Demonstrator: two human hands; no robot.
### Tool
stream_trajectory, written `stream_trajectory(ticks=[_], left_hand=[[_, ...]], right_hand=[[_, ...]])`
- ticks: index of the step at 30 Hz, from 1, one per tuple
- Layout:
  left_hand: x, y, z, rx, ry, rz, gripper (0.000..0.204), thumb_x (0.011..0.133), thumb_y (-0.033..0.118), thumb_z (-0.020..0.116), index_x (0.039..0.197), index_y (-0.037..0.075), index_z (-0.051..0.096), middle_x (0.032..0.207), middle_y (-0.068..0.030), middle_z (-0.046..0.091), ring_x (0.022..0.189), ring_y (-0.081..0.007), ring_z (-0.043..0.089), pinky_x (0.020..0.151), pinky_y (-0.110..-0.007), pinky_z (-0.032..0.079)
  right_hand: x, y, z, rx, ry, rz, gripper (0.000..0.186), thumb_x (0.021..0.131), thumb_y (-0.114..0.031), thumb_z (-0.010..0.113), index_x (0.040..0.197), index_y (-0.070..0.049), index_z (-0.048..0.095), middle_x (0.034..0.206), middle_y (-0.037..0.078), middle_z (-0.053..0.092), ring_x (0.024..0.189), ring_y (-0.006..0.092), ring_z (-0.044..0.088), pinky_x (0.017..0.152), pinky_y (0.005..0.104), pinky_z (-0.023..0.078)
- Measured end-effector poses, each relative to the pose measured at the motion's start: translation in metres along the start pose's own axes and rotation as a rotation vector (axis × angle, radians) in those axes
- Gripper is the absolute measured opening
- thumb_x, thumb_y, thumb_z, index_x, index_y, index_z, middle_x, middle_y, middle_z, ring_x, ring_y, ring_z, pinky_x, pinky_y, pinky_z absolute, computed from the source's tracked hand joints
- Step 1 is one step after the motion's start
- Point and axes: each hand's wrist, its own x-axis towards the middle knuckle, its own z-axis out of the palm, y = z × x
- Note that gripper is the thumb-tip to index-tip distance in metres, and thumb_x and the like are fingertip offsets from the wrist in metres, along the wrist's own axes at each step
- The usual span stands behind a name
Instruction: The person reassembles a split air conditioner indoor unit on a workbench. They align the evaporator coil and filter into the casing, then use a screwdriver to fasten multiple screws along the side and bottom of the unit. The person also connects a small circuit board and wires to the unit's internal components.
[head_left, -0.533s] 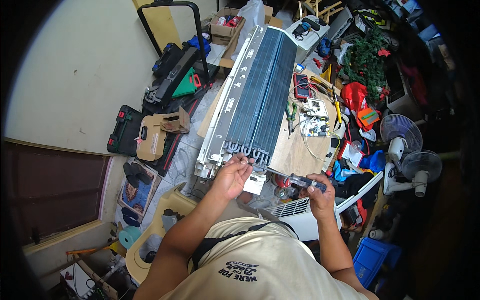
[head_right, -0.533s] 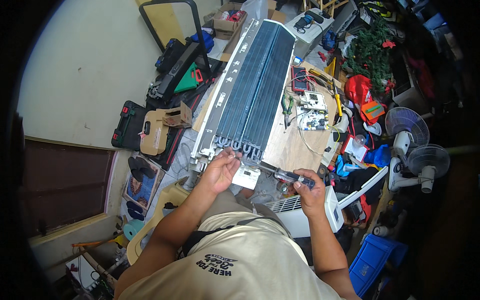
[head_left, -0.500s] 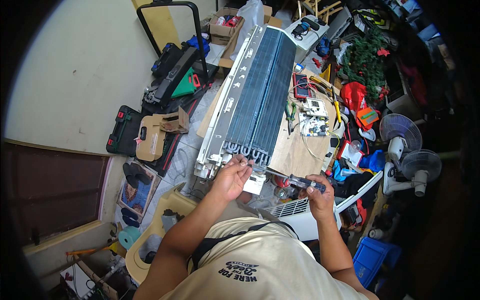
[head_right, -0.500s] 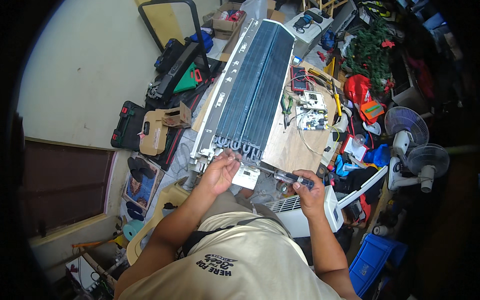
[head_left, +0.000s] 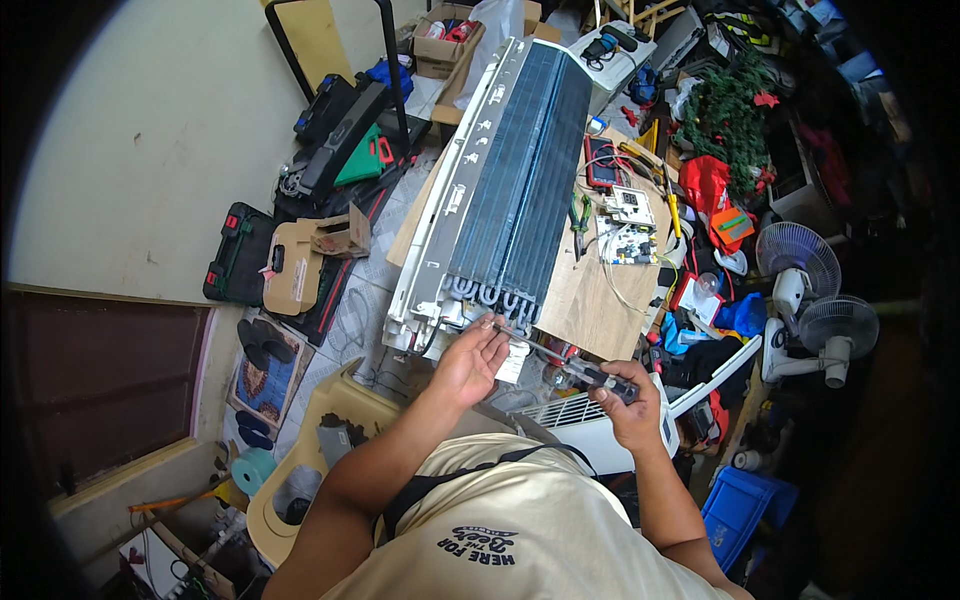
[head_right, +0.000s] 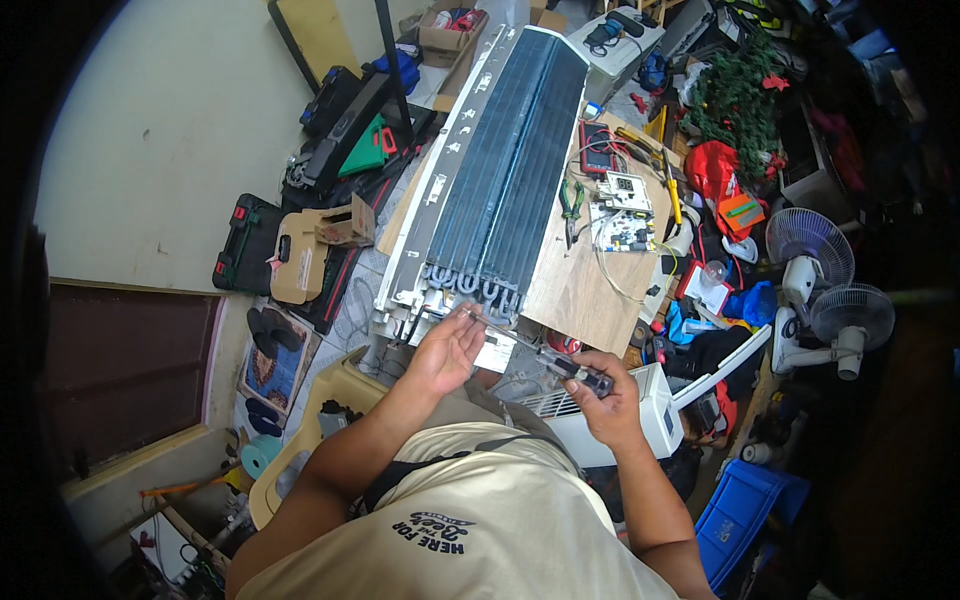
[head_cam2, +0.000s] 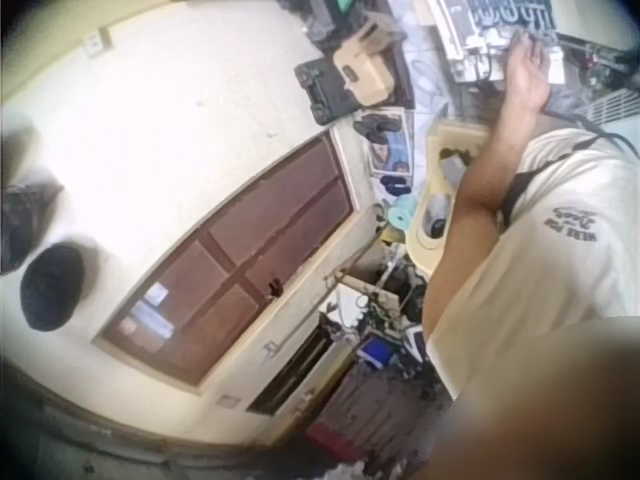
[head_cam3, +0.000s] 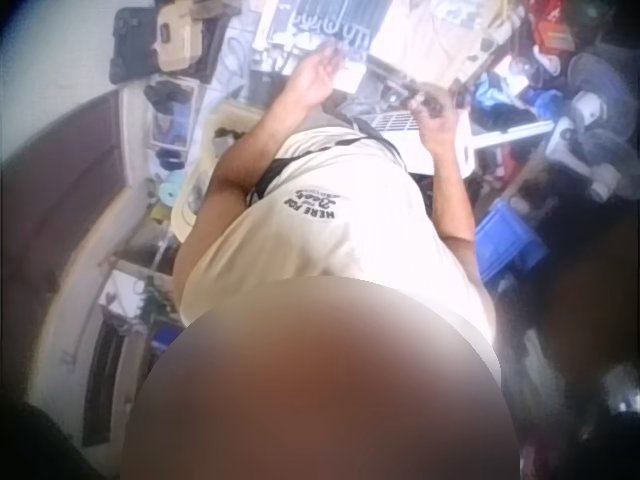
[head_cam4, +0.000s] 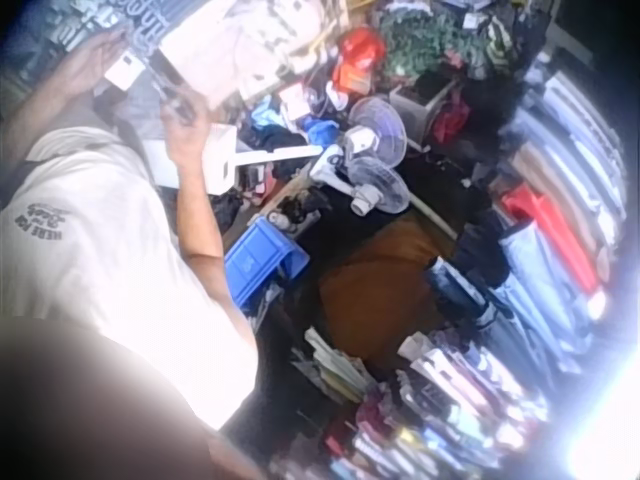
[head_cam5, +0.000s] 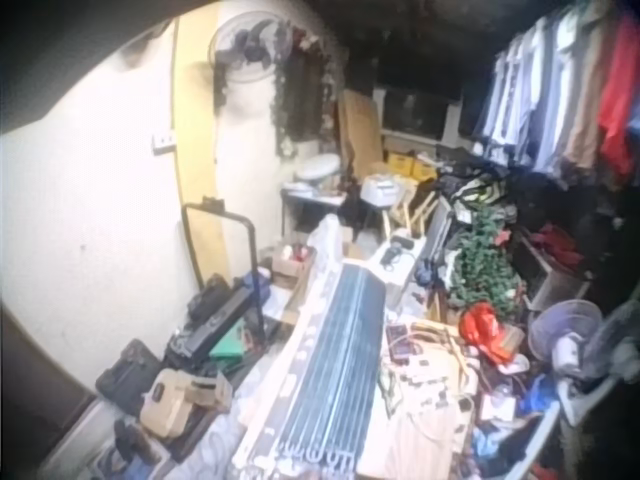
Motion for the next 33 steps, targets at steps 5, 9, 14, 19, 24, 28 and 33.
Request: stream_trajectory(ticks=[5, 9, 14, 19, 24, 28, 33], left_hand=[[0.011, 0.008, 0.004, 0.010, 0.090, -0.022, 0.020, 0.109, 0.015, 0.068, 0.128, 0.010, 0.071, 0.127, -0.0038, 0.077, 0.116, -0.0149, 0.074, 0.096, -0.031, 0.064], [0.012, 0.009, 0.003, 0.037, 0.069, 0.005, 0.013, 0.108, 0.016, 0.070, 0.120, 0.012, 0.073, 0.122, -0.0033, 0.079, 0.110, -0.0142, 0.074, 0.094, -0.029, 0.063], [0.014, 0.010, 0.004, 0.049, 0.066, 0.008, 0.010, 0.108, 0.014, 0.069, 0.118, 0.013, 0.073, 0.119, -0.0022, 0.080, 0.106, -0.0130, 0.075, 0.090, -0.028, 0.063], [0.016, 0.010, 0.003, 0.036, 0.071, -0.003, 0.010, 0.108, 0.014, 0.070, 0.117, 0.013, 0.073, 0.117, -0.0024, 0.081, 0.105, -0.0130, 0.075, 0.089, -0.029, 0.063], [0.012, 0.014, 0.004, 0.060, 0.040, -0.028, 0.010, 0.108, 0.015, 0.070, 0.117, 0.013, 0.074, 0.114, -0.0035, 0.080, 0.104, -0.0150, 0.075, 0.088, -0.031, 0.063], [-0.013, 0.036, 0.009, 0.593, -0.031, 0.085, 0.015, 0.108, 0.015, 0.070, 0.120, 0.007, 0.075, 0.111, -0.0063, 0.080, 0.096, -0.0179, 0.077, 0.079, -0.031, 0.063], [-0.035, 0.096, 0.042, 1.537, -0.309, 1.016, 0.027, 0.097, 0.010, 0.079, 0.123, 0.003, 0.077, 0.111, -0.0133, 0.079, 0.091, -0.0271, 0.078, 0.076, -0.036, 0.063]], right_hand=[[0.016, -0.018, 0.021, -0.349, -0.090, -0.280, 0.032, 0.090, -0.006, 0.085, 0.120, 0.000, 0.073, 0.104, 0.014, 0.077, 0.091, 0.0242, 0.075, 0.083, 0.0351, 0.059], [0.027, -0.028, 0.033, -0.449, -0.177, -0.376, 0.034, 0.088, -0.006, 0.086, 0.119, -0.001, 0.074, 0.103, 0.016, 0.077, 0.090, 0.0326, 0.075, 0.081, 0.0392, 0.059], [0.031, -0.031, 0.040, -0.484, -0.208, -0.440, 0.034, 0.088, -0.005, 0.085, 0.119, 0.000, 0.073, 0.103, 0.016, 0.078, 0.089, 0.0336, 0.075, 0.081, 0.0405, 0.059], [0.040, -0.046, 0.046, -0.558, -0.257, -0.432, 0.035, 0.086, -0.005, 0.084, 0.119, -0.001, 0.073, 0.105, 0.015, 0.076, 0.088, 0.0344, 0.072, 0.081, 0.0424, 0.059], [0.075, -0.098, 0.043, -0.838, -0.453, -0.551, 0.043, 0.078, -0.006, 0.084, 0.120, -0.010, 0.075, 0.109, 0.010, 0.070, 0.102, 0.0319, 0.066, 0.086, 0.0437, 0.058], [0.112, -0.134, 0.051, -1.076, -0.616, -0.704, 0.024, 0.084, -0.011, 0.077, 0.107, -0.010, 0.072, 0.105, 0.007, 0.067, 0.103, 0.0295, 0.063, 0.087, 0.0413, 0.057], [0.140, -0.155, 0.079, -1.236, -0.522, -0.793, 0.022, 0.088, -0.027, 0.081, 0.096, -0.009, 0.071, 0.076, 0.008, 0.068, 0.075, 0.0293, 0.071, 0.067, 0.0396, 0.057]])
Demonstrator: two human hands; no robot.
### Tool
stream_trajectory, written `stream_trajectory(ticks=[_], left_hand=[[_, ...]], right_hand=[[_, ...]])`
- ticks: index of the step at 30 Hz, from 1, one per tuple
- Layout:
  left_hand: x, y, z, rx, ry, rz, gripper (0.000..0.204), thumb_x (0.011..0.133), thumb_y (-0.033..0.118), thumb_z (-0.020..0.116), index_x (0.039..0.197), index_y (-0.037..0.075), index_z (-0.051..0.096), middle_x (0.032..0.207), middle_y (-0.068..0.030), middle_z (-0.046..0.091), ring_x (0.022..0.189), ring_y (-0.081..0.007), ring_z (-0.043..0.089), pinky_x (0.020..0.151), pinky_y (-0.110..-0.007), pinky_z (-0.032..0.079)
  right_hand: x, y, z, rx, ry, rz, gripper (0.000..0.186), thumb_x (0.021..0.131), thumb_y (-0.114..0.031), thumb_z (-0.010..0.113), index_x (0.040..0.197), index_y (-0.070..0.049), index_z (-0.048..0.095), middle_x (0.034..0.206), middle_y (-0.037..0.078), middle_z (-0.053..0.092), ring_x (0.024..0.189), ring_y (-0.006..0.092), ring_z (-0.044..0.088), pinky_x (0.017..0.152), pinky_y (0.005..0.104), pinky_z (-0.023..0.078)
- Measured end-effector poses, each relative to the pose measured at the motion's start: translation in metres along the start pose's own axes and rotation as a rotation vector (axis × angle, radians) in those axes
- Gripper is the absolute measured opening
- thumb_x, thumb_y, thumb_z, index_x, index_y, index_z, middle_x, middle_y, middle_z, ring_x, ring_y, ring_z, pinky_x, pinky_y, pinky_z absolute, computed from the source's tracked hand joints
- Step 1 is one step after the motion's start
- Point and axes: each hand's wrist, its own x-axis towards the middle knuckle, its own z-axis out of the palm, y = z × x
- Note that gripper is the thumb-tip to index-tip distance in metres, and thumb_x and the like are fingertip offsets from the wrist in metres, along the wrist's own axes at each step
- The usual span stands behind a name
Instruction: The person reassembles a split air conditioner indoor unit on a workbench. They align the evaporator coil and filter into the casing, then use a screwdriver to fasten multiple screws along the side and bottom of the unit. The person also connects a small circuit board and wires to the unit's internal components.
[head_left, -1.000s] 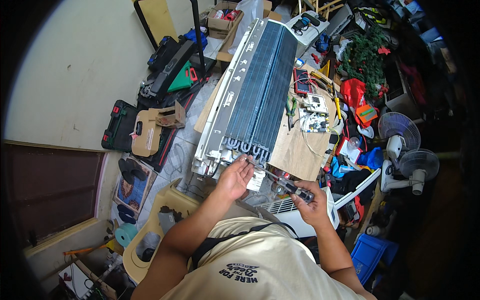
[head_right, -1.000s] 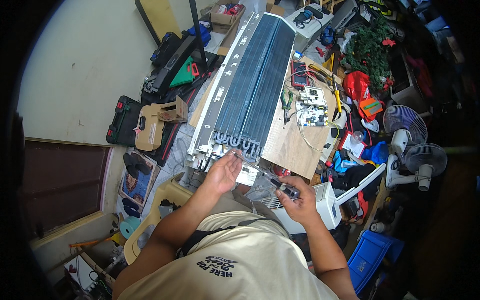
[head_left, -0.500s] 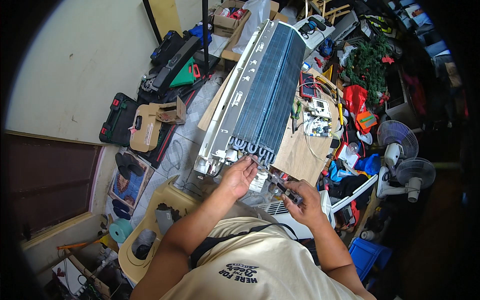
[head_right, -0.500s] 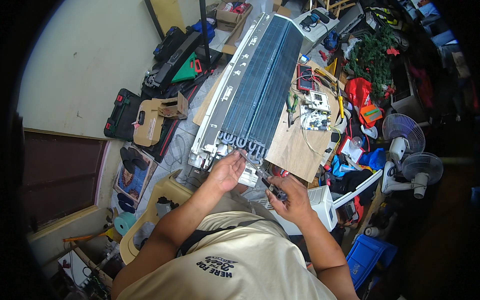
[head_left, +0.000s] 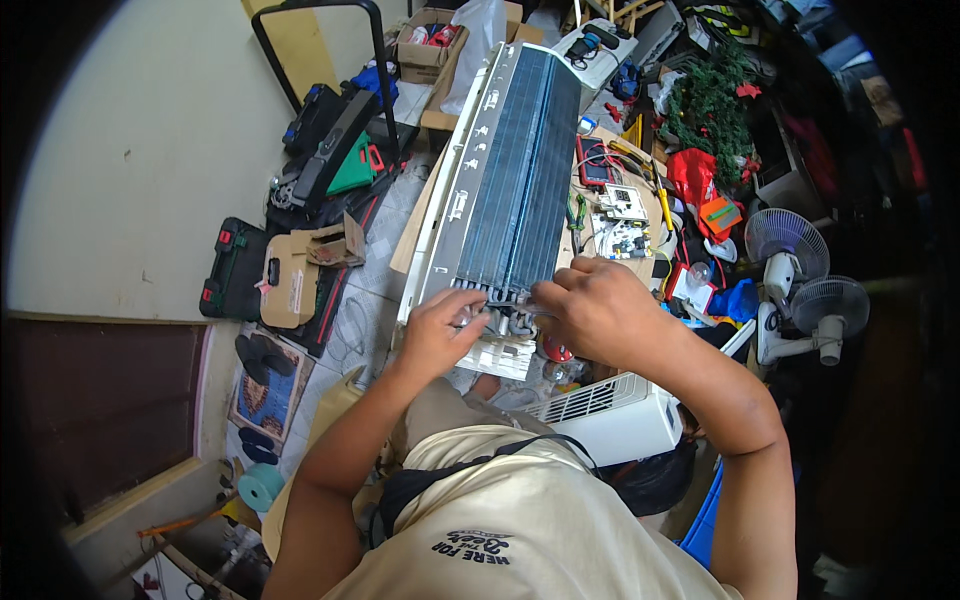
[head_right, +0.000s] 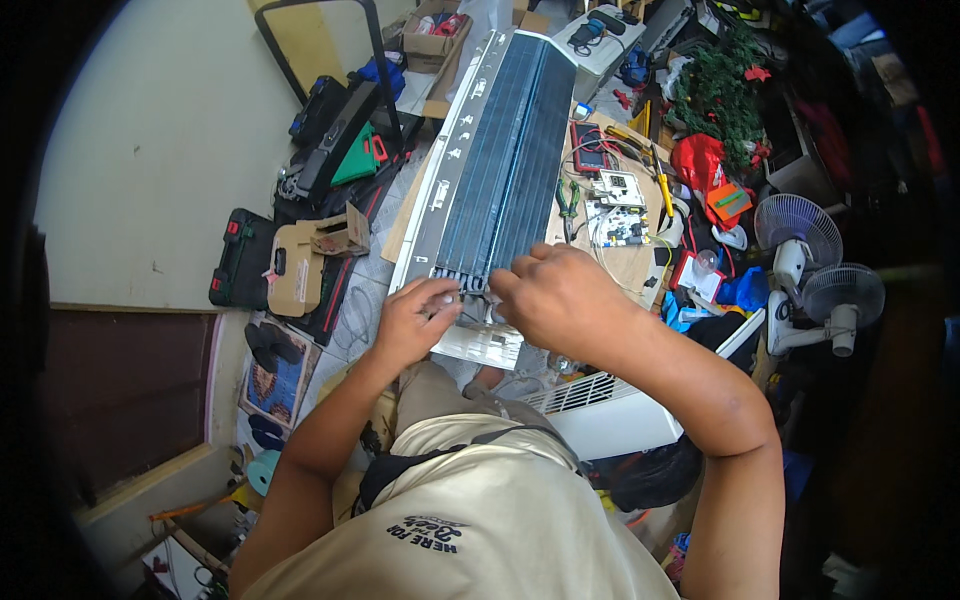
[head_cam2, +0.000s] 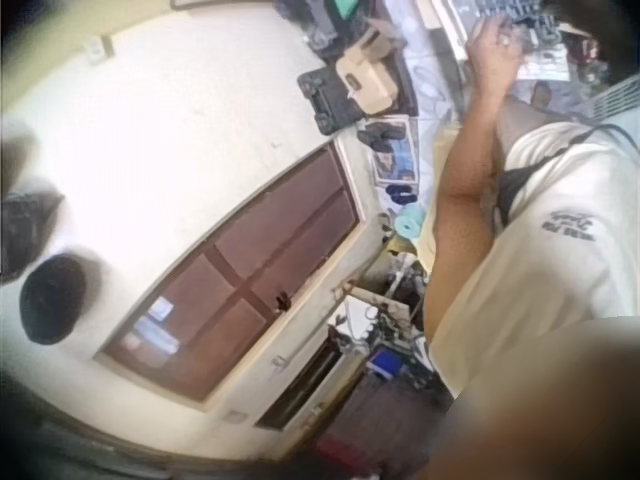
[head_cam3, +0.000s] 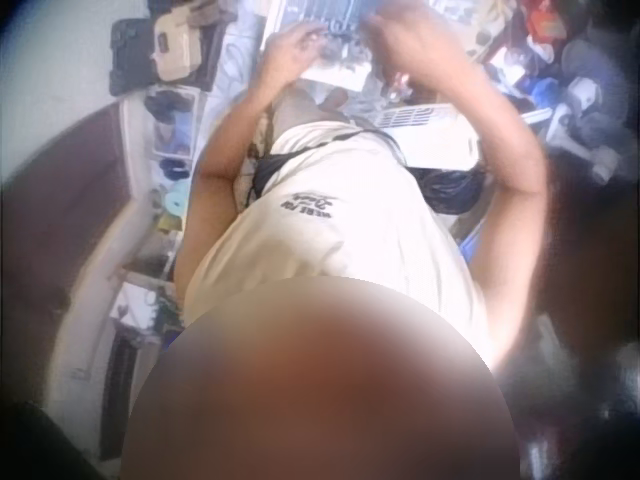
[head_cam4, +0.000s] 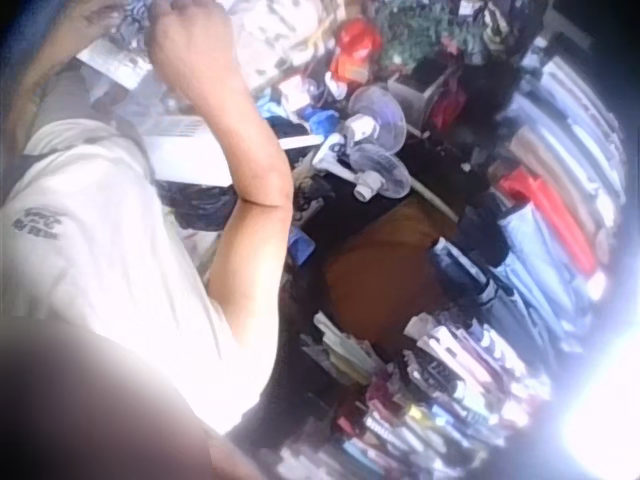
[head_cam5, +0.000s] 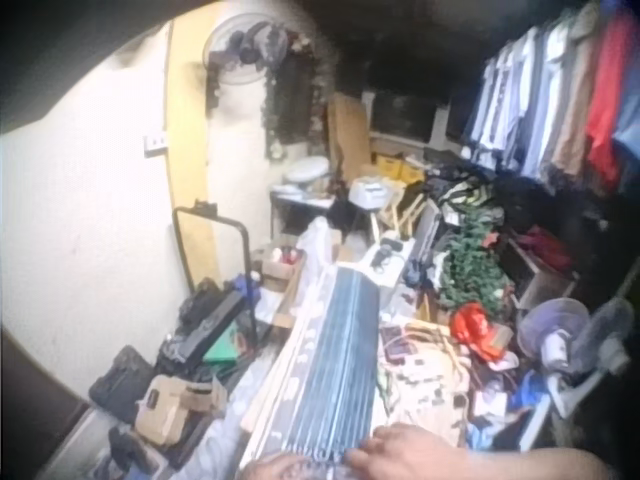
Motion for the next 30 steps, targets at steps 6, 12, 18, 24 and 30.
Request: stream_trajectory(ticks=[6, 12, 18, 24, 30], left_hand=[[0.081, -0.010, -0.024, 0.227, -0.665, 0.268, 0.019, 0.093, 0.012, 0.079, 0.112, 0.008, 0.079, 0.105, -0.0136, 0.078, 0.096, -0.0369, 0.076, 0.086, -0.043, 0.061], [0.114, -0.022, -0.029, 0.095, -0.874, 0.346, 0.018, 0.095, 0.012, 0.076, 0.113, 0.011, 0.079, 0.103, -0.0147, 0.078, 0.097, -0.0374, 0.076, 0.087, -0.043, 0.062], [0.134, -0.035, -0.028, 0.050, -1.070, 0.386, 0.021, 0.100, 0.016, 0.073, 0.119, 0.007, 0.077, 0.107, -0.0152, 0.078, 0.099, -0.0370, 0.076, 0.090, -0.044, 0.060], [0.124, -0.048, -0.022, 0.115, -1.045, 0.289, 0.020, 0.102, 0.017, 0.073, 0.120, 0.007, 0.078, 0.108, -0.0170, 0.079, 0.098, -0.0369, 0.076, 0.090, -0.043, 0.061], [0.114, -0.059, -0.019, 0.035, -0.904, 0.354, 0.017, 0.102, 0.014, 0.074, 0.117, 0.008, 0.079, 0.101, -0.0146, 0.078, 0.092, -0.0349, 0.077, 0.084, -0.042, 0.060]], right_hand=[[0.015, -0.033, -0.002, 0.028, -0.111, 0.241, 0.034, 0.099, -0.039, 0.071, 0.099, -0.005, 0.067, 0.061, 0.012, 0.069, 0.055, 0.0360, 0.071, 0.050, 0.0485, 0.054], [0.011, -0.038, -0.012, -0.073, 0.070, 0.121, 0.031, 0.094, -0.033, 0.072, 0.104, -0.005, 0.067, 0.077, 0.012, 0.074, 0.078, 0.0327, 0.075, 0.068, 0.0451, 0.059], [0.029, -0.050, -0.011, -0.028, -0.179, 0.517, 0.033, 0.092, -0.034, 0.074, 0.104, -0.003, 0.070, 0.076, 0.016, 0.075, 0.073, 0.0351, 0.077, 0.063, 0.0479, 0.058], [0.036, -0.041, -0.017, 0.218, -0.015, 0.522, 0.036, 0.093, -0.021, 0.077, 0.122, -0.004, 0.066, 0.093, 0.019, 0.074, 0.092, 0.0411, 0.075, 0.081, 0.0534, 0.058], [0.039, -0.048, -0.023, 0.274, -0.062, 0.560, 0.033, 0.093, -0.013, 0.074, 0.125, -0.006, 0.067, 0.103, 0.019, 0.074, 0.100, 0.0421, 0.074, 0.088, 0.0532, 0.056]])
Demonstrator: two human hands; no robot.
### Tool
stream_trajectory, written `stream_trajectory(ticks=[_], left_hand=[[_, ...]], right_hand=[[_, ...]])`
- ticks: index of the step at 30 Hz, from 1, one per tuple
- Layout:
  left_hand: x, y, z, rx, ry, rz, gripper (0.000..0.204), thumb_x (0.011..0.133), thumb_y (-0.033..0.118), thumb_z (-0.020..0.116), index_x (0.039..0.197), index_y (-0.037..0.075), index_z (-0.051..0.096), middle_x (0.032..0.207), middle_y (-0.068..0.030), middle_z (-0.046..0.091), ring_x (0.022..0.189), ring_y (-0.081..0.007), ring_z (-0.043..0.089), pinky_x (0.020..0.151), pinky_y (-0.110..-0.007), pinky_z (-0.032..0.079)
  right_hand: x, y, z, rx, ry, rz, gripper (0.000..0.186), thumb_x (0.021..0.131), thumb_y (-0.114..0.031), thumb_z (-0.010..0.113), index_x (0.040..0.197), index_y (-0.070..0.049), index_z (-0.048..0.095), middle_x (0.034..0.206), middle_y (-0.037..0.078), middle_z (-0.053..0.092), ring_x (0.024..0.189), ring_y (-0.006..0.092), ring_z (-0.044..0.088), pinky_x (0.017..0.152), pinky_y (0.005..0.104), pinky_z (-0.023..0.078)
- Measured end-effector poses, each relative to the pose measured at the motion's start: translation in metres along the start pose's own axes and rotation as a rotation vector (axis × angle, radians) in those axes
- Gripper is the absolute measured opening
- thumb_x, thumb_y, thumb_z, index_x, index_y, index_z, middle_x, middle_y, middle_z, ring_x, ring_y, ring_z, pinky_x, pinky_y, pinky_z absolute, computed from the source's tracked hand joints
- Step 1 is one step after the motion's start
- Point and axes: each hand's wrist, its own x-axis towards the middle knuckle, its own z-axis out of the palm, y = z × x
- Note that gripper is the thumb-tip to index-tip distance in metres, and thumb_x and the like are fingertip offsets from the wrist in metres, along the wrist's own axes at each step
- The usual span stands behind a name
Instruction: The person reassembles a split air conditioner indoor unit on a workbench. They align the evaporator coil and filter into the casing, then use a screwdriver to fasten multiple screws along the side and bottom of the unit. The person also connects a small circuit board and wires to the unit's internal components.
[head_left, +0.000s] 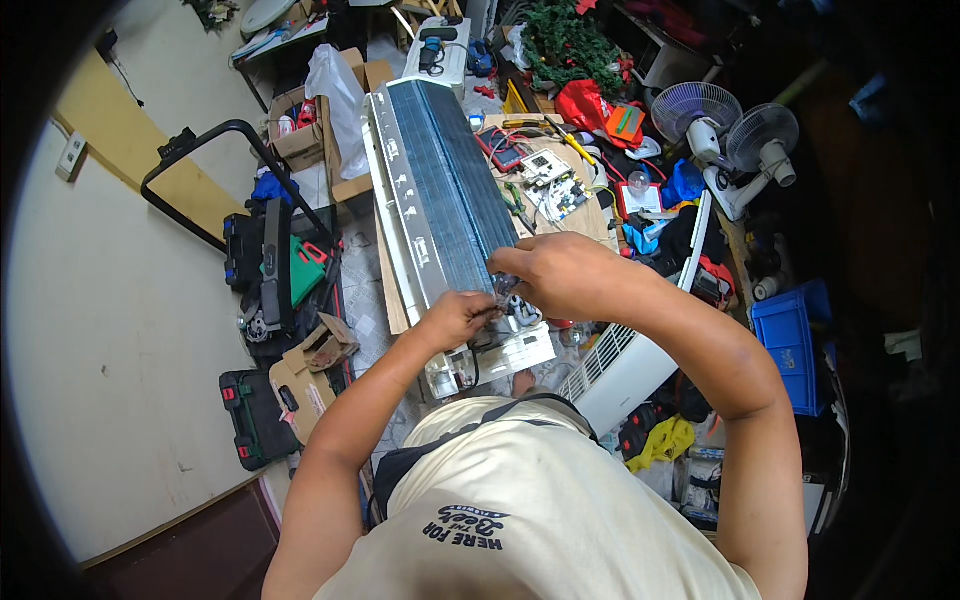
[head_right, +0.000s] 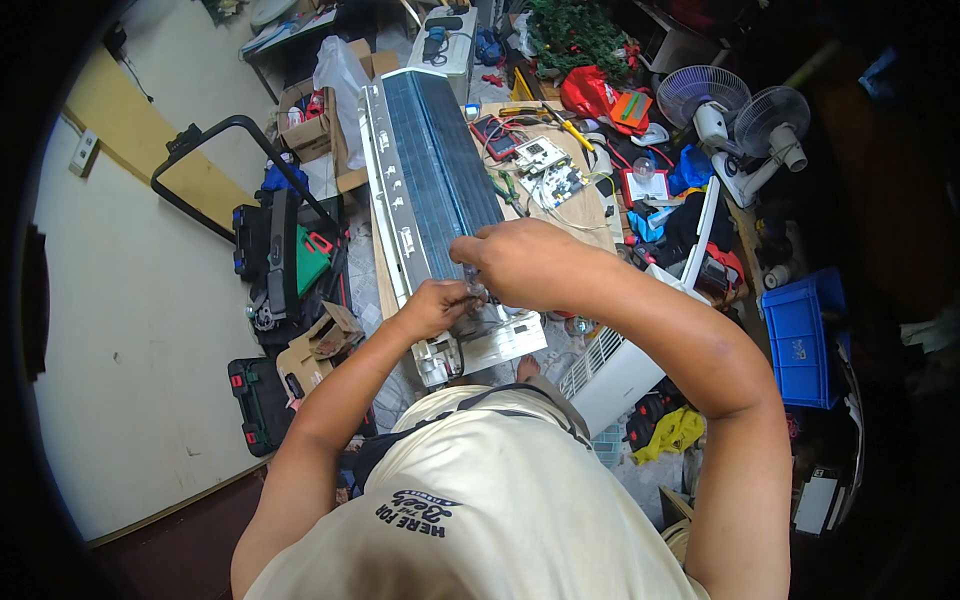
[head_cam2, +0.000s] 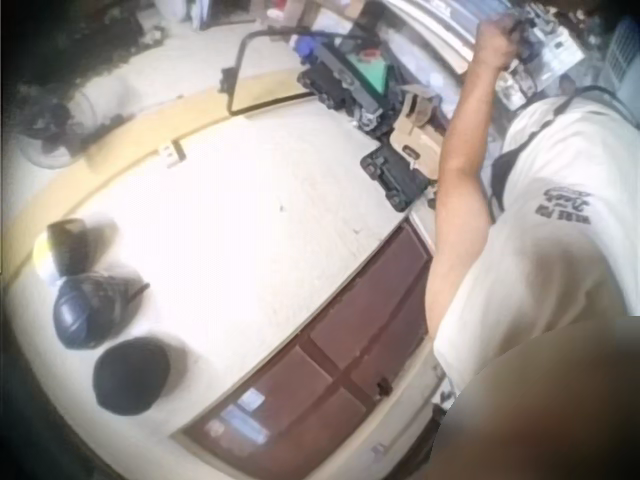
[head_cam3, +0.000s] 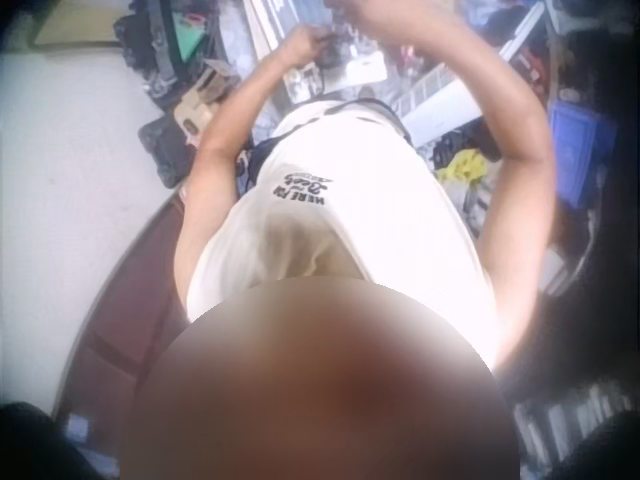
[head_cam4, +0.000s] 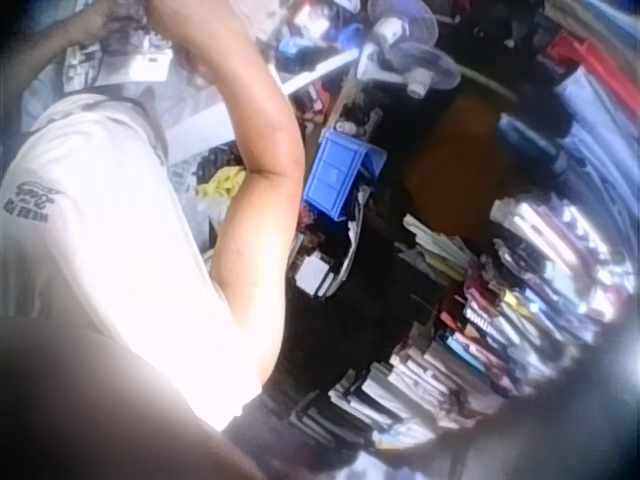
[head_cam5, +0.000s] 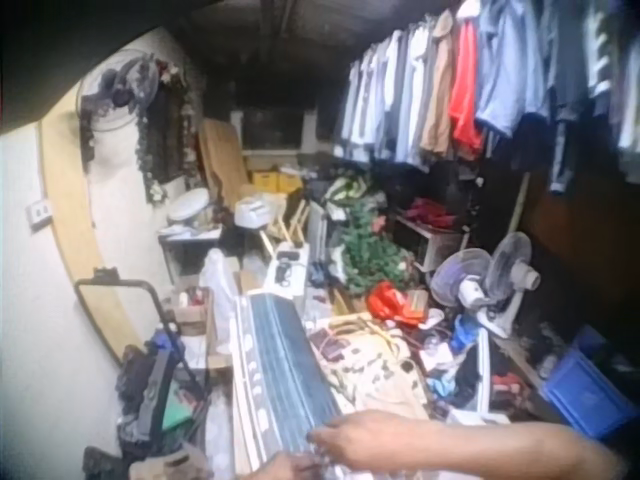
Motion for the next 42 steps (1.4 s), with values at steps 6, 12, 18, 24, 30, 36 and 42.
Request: stream_trajectory(ticks=[6, 12, 18, 24, 30, 36, 42], left_hand=[[-0.003, -0.001, 0.000, -0.026, 0.029, 0.001, 0.019, 0.103, 0.015, 0.075, 0.120, 0.010, 0.080, 0.101, -0.0130, 0.079, 0.094, -0.0313, 0.078, 0.085, -0.040, 0.060], [-0.002, 0.000, -0.003, -0.012, 0.021, 0.004, 0.020, 0.102, 0.013, 0.075, 0.121, 0.010, 0.080, 0.103, -0.0122, 0.079, 0.095, -0.0291, 0.077, 0.086, -0.038, 0.060], [-0.003, -0.001, -0.002, -0.040, 0.040, 0.023, 0.020, 0.101, 0.011, 0.076, 0.120, 0.009, 0.080, 0.102, -0.0115, 0.079, 0.095, -0.0290, 0.078, 0.086, -0.037, 0.061], [-0.002, -0.007, 0.002, 0.037, 0.063, 0.094, 0.023, 0.099, 0.008, 0.078, 0.121, 0.009, 0.080, 0.103, -0.0111, 0.080, 0.096, -0.0290, 0.079, 0.084, -0.037, 0.062], [-0.004, -0.010, 0.006, 0.027, 0.103, 0.111, 0.017, 0.098, 0.007, 0.078, 0.115, 0.006, 0.078, 0.102, -0.0117, 0.079, 0.094, -0.0310, 0.078, 0.083, -0.037, 0.062], [-0.006, -0.001, -0.005, 0.034, 0.001, 0.028, 0.025, 0.099, 0.011, 0.074, 0.123, 0.004, 0.076, 0.111, -0.0174, 0.077, 0.102, -0.0391, 0.075, 0.088, -0.044, 0.060], [-0.016, 0.020, -0.002, 0.382, 0.103, 0.123, 0.031, 0.086, 0.017, 0.081, 0.116, 0.009, 0.077, 0.124, -0.0121, 0.070, 0.114, -0.0365, 0.064, 0.097, -0.049, 0.052]], right_hand=[[-0.005, -0.006, 0.002, 0.024, 0.053, 0.041, 0.032, 0.094, -0.015, 0.075, 0.123, -0.006, 0.068, 0.104, 0.018, 0.076, 0.101, 0.0419, 0.074, 0.088, 0.0530, 0.056], [-0.014, -0.010, 0.005, 0.014, 0.098, 0.035, 0.032, 0.094, -0.015, 0.074, 0.125, -0.008, 0.068, 0.100, 0.018, 0.075, 0.099, 0.0406, 0.075, 0.086, 0.0532, 0.057], [-0.020, -0.012, 0.007, -0.074, 0.106, 0.037, 0.029, 0.096, -0.024, 0.076, 0.117, -0.007, 0.069, 0.093, 0.016, 0.076, 0.091, 0.0374, 0.076, 0.079, 0.0508, 0.059], [-0.009, -0.018, 0.001, -0.379, 0.079, 0.138, 0.041, 0.094, -0.044, 0.078, 0.106, -0.004, 0.071, 0.063, 0.014, 0.067, 0.064, 0.0391, 0.072, 0.062, 0.0486, 0.057], [-0.016, -0.019, -0.001, -0.222, 0.130, -0.060, 0.034, 0.093, -0.030, 0.078, 0.117, -0.007, 0.070, 0.093, 0.014, 0.072, 0.095, 0.0351, 0.076, 0.079, 0.0469, 0.060], [-0.021, -0.014, 0.005, -0.158, 0.082, -0.053, 0.029, 0.086, -0.010, 0.073, 0.115, -0.007, 0.072, 0.099, 0.014, 0.070, 0.101, 0.0357, 0.074, 0.084, 0.0473, 0.060], [-0.029, -0.014, 0.010, -0.162, 0.123, -0.089, 0.032, 0.088, -0.010, 0.070, 0.120, -0.008, 0.073, 0.100, 0.014, 0.070, 0.103, 0.0350, 0.073, 0.086, 0.0465, 0.061]])
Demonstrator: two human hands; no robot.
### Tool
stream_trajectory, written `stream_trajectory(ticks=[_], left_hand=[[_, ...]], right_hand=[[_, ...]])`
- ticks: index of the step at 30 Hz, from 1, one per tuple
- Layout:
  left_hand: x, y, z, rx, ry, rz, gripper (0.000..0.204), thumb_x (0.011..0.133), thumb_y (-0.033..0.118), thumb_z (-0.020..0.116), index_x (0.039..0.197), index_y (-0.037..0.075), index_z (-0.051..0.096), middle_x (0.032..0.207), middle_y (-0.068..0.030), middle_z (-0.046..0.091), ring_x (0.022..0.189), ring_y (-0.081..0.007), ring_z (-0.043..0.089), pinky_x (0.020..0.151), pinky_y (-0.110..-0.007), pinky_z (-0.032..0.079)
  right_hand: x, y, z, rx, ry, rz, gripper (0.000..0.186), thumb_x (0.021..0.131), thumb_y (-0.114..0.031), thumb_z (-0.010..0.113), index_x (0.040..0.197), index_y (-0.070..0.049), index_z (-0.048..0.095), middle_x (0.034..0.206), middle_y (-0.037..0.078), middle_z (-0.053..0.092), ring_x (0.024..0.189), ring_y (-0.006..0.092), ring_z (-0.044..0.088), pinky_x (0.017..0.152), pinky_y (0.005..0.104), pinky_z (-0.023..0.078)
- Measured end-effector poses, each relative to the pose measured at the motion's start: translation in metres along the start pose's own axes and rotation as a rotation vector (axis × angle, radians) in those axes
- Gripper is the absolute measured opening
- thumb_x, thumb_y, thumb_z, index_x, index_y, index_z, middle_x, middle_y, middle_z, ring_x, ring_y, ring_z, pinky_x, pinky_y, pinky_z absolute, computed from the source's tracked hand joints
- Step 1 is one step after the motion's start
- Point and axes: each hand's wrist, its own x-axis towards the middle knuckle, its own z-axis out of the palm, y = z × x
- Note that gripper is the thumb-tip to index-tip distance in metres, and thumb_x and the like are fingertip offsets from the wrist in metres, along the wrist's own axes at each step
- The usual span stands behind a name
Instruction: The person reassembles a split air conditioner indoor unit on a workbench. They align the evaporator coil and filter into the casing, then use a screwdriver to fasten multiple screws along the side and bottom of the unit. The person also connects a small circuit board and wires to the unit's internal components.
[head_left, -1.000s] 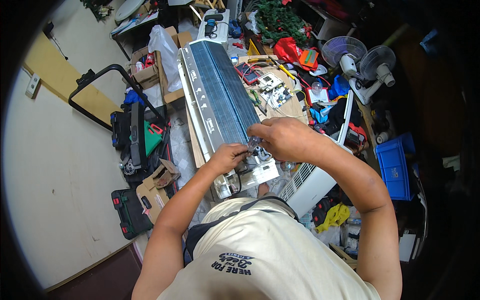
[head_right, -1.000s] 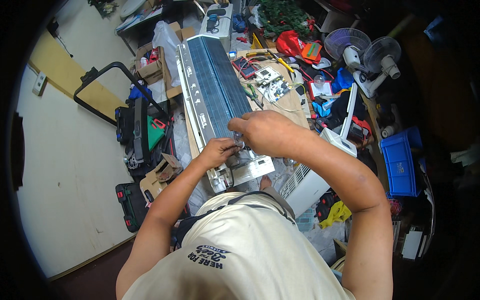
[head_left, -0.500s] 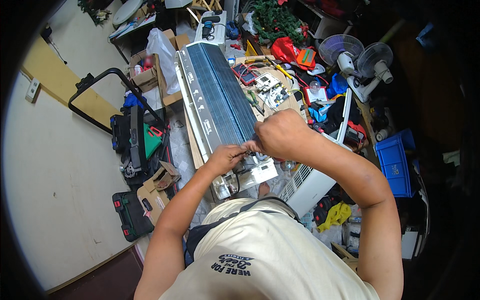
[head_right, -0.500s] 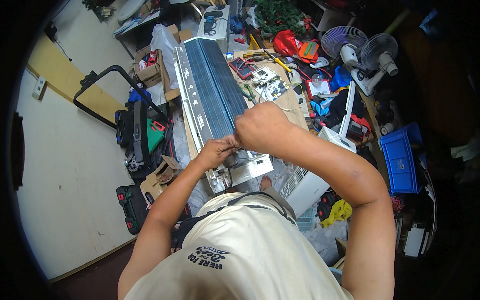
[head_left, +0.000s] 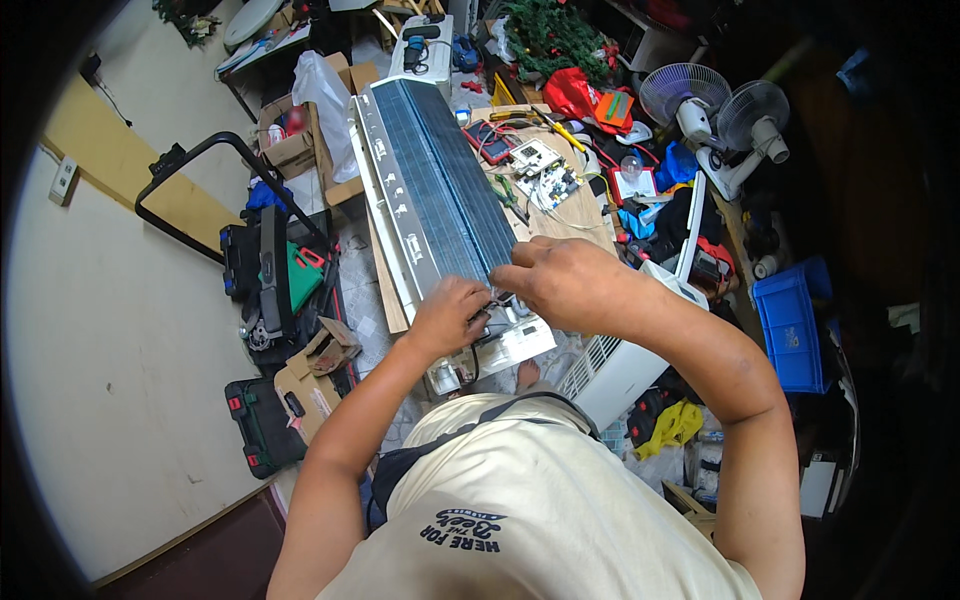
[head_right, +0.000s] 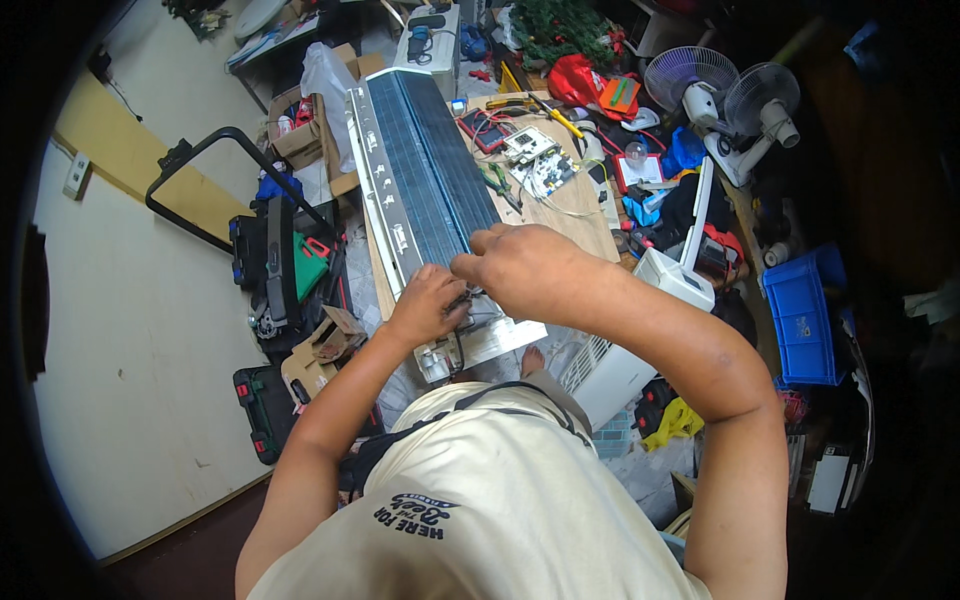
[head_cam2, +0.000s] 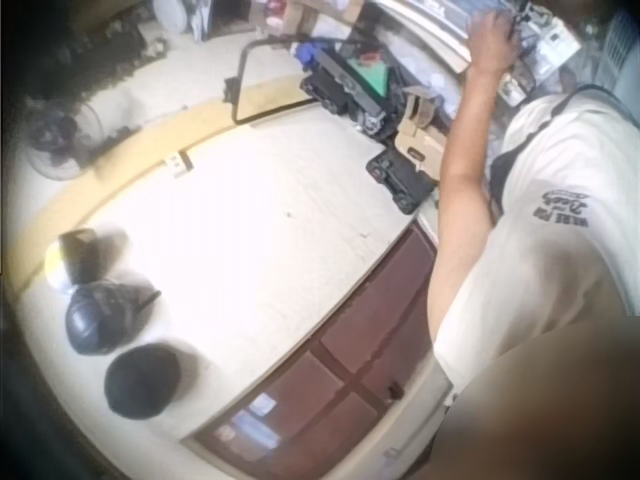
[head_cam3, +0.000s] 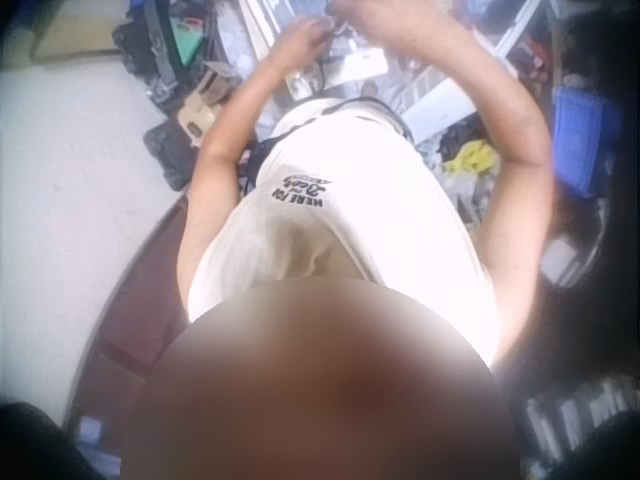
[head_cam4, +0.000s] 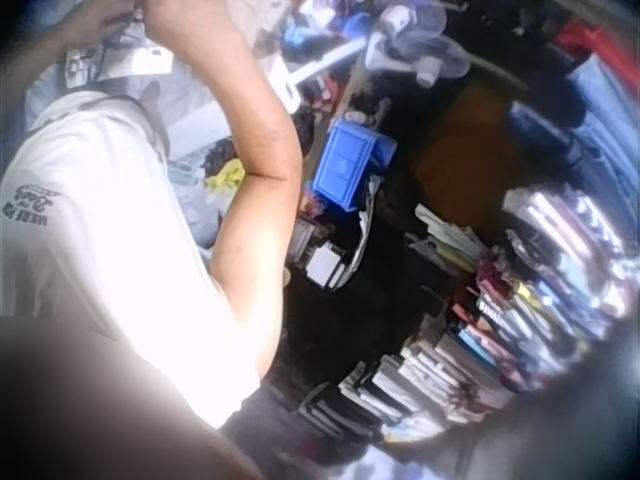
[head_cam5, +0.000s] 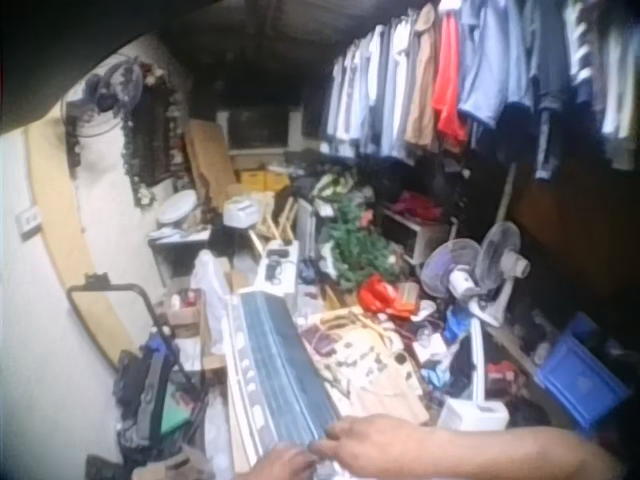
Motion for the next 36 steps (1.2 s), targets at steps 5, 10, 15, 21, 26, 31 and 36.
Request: stream_trajectory(ticks=[5, 10, 15, 21, 26, 31, 36], left_hand=[[0.003, 0.009, 0.010, 0.263, 0.063, -0.048, 0.029, 0.080, 0.021, 0.083, 0.106, 0.010, 0.079, 0.127, -0.0075, 0.066, 0.116, -0.0327, 0.058, 0.099, -0.049, 0.046], [0.005, 0.010, 0.019, 0.317, 0.098, -0.084, 0.017, 0.079, 0.020, 0.082, 0.092, 0.009, 0.080, 0.128, -0.0068, 0.068, 0.116, -0.0316, 0.059, 0.098, -0.049, 0.047], [0.006, 0.008, 0.021, 0.303, 0.139, -0.095, 0.029, 0.077, 0.021, 0.084, 0.102, 0.008, 0.080, 0.124, -0.0020, 0.068, 0.113, -0.0296, 0.058, 0.100, -0.047, 0.044], [0.008, 0.013, 0.021, 0.282, 0.136, -0.162, 0.033, 0.077, 0.020, 0.085, 0.106, 0.007, 0.078, 0.123, -0.0026, 0.069, 0.112, -0.0302, 0.059, 0.100, -0.047, 0.044], [0.008, 0.011, 0.011, 0.192, 0.080, -0.164, 0.012, 0.080, 0.019, 0.082, 0.090, 0.012, 0.084, 0.123, -0.0037, 0.071, 0.117, -0.0319, 0.059, 0.100, -0.048, 0.048], [0.004, -0.009, -0.010, 0.071, 0.140, -0.078, 0.018, 0.082, 0.014, 0.078, 0.098, 0.013, 0.084, 0.118, -0.0053, 0.073, 0.116, -0.0335, 0.061, 0.102, -0.048, 0.049], [-0.006, 0.001, -0.007, 0.087, 0.125, -0.121, 0.024, 0.081, 0.018, 0.081, 0.104, 0.013, 0.083, 0.124, -0.0064, 0.068, 0.118, -0.0329, 0.058, 0.104, -0.048, 0.046]], right_hand=[[-0.006, -0.003, -0.001, 0.003, -0.022, 0.001, 0.033, 0.089, -0.011, 0.070, 0.122, -0.010, 0.073, 0.099, 0.012, 0.069, 0.101, 0.0334, 0.073, 0.084, 0.0461, 0.061], [-0.016, -0.009, 0.001, 0.048, -0.043, -0.021, 0.035, 0.088, -0.009, 0.069, 0.123, -0.010, 0.074, 0.100, 0.011, 0.070, 0.101, 0.0329, 0.073, 0.084, 0.0458, 0.061], [-0.019, -0.008, 0.005, 0.090, 0.011, -0.044, 0.032, 0.089, -0.010, 0.069, 0.120, -0.010, 0.075, 0.100, 0.009, 0.070, 0.101, 0.0320, 0.073, 0.083, 0.0455, 0.061], [-0.019, -0.005, 0.006, 0.076, 0.033, -0.055, 0.029, 0.089, -0.011, 0.069, 0.118, -0.010, 0.075, 0.099, 0.010, 0.070, 0.100, 0.0312, 0.073, 0.084, 0.0446, 0.061], [-0.014, 0.005, 0.003, 0.072, 0.018, -0.082, 0.036, 0.089, -0.010, 0.069, 0.125, -0.011, 0.074, 0.099, 0.010, 0.069, 0.099, 0.0319, 0.073, 0.083, 0.0445, 0.061], [-0.016, 0.007, 0.003, 0.068, 0.028, -0.052, 0.039, 0.089, -0.009, 0.070, 0.128, -0.011, 0.073, 0.100, 0.011, 0.069, 0.098, 0.0329, 0.075, 0.083, 0.0451, 0.061], [-0.015, 0.009, 0.001, 0.079, 0.013, -0.076, 0.040, 0.087, -0.008, 0.071, 0.128, -0.011, 0.074, 0.101, 0.011, 0.070, 0.099, 0.0330, 0.075, 0.084, 0.0453, 0.061]])
